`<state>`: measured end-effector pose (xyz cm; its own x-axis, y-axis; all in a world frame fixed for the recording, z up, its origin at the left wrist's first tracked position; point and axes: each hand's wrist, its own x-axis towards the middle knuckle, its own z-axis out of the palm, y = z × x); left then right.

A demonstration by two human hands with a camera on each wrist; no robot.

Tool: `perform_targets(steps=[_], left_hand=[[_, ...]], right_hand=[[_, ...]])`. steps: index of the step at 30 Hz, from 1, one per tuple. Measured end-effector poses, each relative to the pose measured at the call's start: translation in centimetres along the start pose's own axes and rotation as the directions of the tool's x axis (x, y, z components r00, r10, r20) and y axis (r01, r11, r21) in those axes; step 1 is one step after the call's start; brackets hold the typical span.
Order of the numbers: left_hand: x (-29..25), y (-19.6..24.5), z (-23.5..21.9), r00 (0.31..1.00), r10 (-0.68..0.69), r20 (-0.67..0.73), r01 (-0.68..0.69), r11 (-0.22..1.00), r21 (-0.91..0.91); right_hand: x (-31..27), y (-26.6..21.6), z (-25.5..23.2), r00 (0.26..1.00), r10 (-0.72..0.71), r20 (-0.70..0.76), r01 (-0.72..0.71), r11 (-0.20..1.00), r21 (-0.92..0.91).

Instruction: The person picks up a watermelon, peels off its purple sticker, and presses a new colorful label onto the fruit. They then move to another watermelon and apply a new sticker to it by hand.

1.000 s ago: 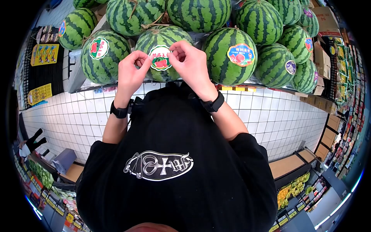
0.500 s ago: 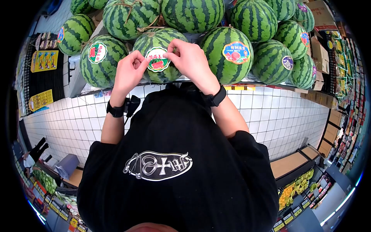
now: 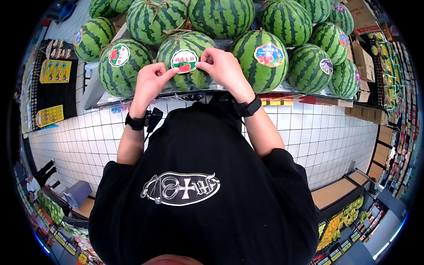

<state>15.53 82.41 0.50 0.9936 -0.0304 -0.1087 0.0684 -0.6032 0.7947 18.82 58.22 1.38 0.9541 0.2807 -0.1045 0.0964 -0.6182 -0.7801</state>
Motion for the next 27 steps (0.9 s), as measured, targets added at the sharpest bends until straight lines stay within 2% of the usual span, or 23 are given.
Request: perform_targets(steps=[10, 11, 14, 15, 16, 18, 20, 21, 24, 25, 27], left_hand=[[-0.9, 0.1, 1.3, 1.0, 0.005, 0.006, -0.006, 0.991, 0.135], [-1.0, -0.1, 1.7, 1.0, 0.005, -0.02, -0.002, 0.994, 0.114], [-1.4, -0.2, 1.3, 0.995, 0.059, 0.076, -0.064, 0.996, 0.068], [-1.7, 0.0, 0.7, 0.987, 0.113, 0.112, -0.113, 0.994, -0.007], [-2.0, 0.9, -0.2, 0.987, 0.041, 0.159, -0.036, 0.999, -0.029], [-1.8, 0.7, -0.8, 0.981, 0.185, 0.057, -0.179, 0.979, -0.097], [-1.2, 1.0, -0.9, 0.924, 0.375, -0.071, -0.376, 0.926, -0.004], [-0.9, 1.1, -0.8, 0.925, 0.376, -0.056, -0.373, 0.926, 0.051], [-0.9, 1.3, 1.0, 0.844, 0.507, -0.173, -0.479, 0.859, 0.182], [-1.0, 1.2, 1.2, 0.861, 0.492, -0.132, -0.459, 0.862, 0.215], [-1.1, 0.9, 1.8, 0.856, 0.49, -0.165, -0.443, 0.859, 0.257]], right_hand=[[-1.3, -0.1, 2.1, 0.999, 0.02, -0.034, -0.02, 1.0, 0.011], [-1.7, -0.1, 2.3, 0.998, -0.022, -0.059, 0.022, 1.0, 0.005], [-2.5, 0.0, 2.7, 0.992, -0.108, -0.069, 0.106, 0.994, -0.027], [-2.9, -0.3, 2.3, 0.974, -0.199, -0.111, 0.2, 0.98, -0.006], [-3.0, -0.7, 1.7, 0.98, -0.179, -0.082, 0.182, 0.983, 0.031], [-3.1, -1.4, 0.5, 0.975, -0.196, -0.105, 0.195, 0.981, -0.015], [-2.8, -1.9, -0.1, 0.928, -0.322, -0.188, 0.3, 0.944, -0.141], [-2.8, -2.0, -0.1, 0.924, -0.333, -0.189, 0.314, 0.941, -0.126], [-2.4, -1.7, 0.8, 0.848, -0.501, -0.172, 0.459, 0.858, -0.231], [-2.4, -1.4, 1.4, 0.875, -0.468, -0.127, 0.434, 0.873, -0.222], [-2.1, -1.1, 2.2, 0.872, -0.469, -0.143, 0.416, 0.862, -0.289]])
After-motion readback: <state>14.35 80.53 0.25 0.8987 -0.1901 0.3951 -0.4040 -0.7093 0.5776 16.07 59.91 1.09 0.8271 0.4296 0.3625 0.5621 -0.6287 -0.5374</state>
